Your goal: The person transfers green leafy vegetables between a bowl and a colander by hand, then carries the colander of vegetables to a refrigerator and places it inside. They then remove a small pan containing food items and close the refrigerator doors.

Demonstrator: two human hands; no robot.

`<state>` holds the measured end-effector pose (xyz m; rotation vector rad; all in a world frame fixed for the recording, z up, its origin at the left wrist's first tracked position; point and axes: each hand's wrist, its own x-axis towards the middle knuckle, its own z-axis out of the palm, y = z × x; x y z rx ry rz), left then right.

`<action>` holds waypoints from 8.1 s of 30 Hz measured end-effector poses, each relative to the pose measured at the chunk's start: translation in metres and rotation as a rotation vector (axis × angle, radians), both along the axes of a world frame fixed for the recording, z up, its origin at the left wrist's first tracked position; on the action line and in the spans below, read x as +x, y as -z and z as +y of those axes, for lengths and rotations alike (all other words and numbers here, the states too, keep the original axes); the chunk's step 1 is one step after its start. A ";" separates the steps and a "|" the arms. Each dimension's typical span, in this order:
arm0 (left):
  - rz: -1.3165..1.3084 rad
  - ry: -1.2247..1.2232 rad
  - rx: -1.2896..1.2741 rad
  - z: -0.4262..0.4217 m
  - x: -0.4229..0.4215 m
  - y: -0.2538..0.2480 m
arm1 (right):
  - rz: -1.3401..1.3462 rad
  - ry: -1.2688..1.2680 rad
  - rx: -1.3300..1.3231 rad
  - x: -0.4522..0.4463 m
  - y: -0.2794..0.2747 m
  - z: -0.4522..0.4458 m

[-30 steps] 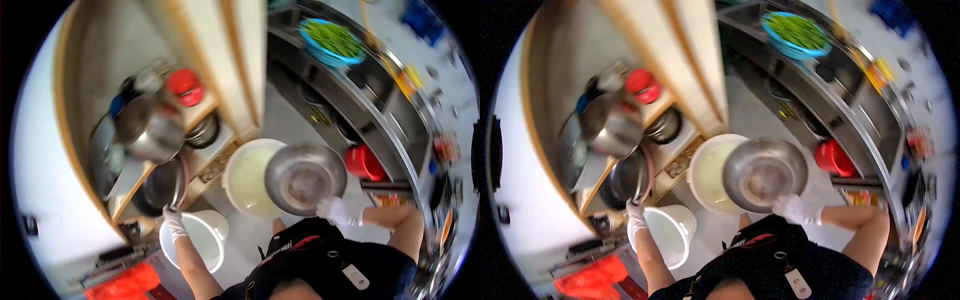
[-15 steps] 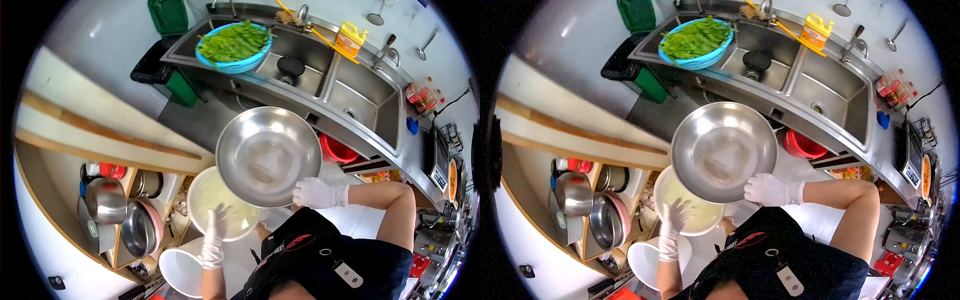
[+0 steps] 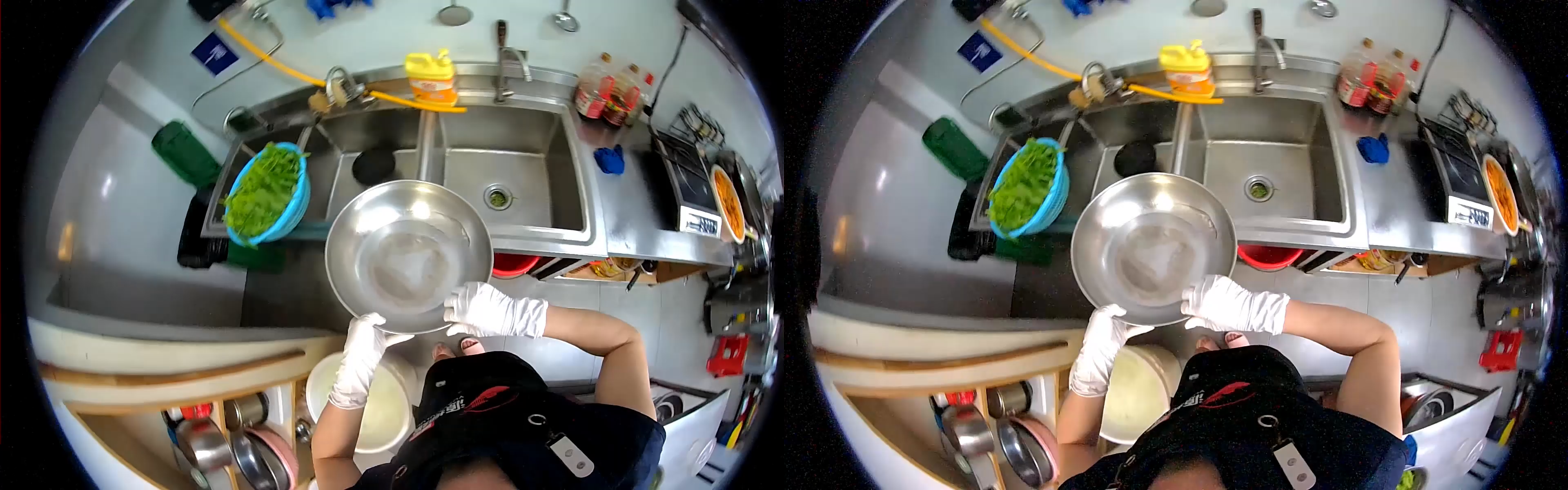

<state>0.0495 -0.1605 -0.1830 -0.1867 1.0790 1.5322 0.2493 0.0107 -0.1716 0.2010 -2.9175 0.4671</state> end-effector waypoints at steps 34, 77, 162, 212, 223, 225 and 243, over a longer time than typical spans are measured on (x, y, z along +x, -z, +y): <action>1.594 0.304 0.605 0.323 -0.081 -0.056 | 0.904 1.207 -1.249 -0.020 0.055 0.325; 0.517 0.748 0.052 0.309 -0.065 0.016 | 0.572 2.279 -0.730 0.252 0.073 0.242; 1.582 -0.160 0.637 0.370 -0.165 -0.055 | 0.762 1.367 -0.709 -0.180 -0.154 0.188; 0.877 -0.258 0.939 0.357 -0.184 -0.088 | 0.757 0.986 -0.388 -0.206 -0.187 0.192; 1.045 -0.351 0.812 0.353 -0.167 -0.104 | 0.614 0.990 -0.056 -0.210 -0.214 0.189; 0.985 -0.395 0.724 0.347 -0.152 -0.122 | 0.570 0.992 -0.025 -0.214 -0.223 0.188; 0.873 -0.433 0.833 0.354 -0.172 -0.098 | 0.597 0.889 0.144 -0.243 -0.223 0.191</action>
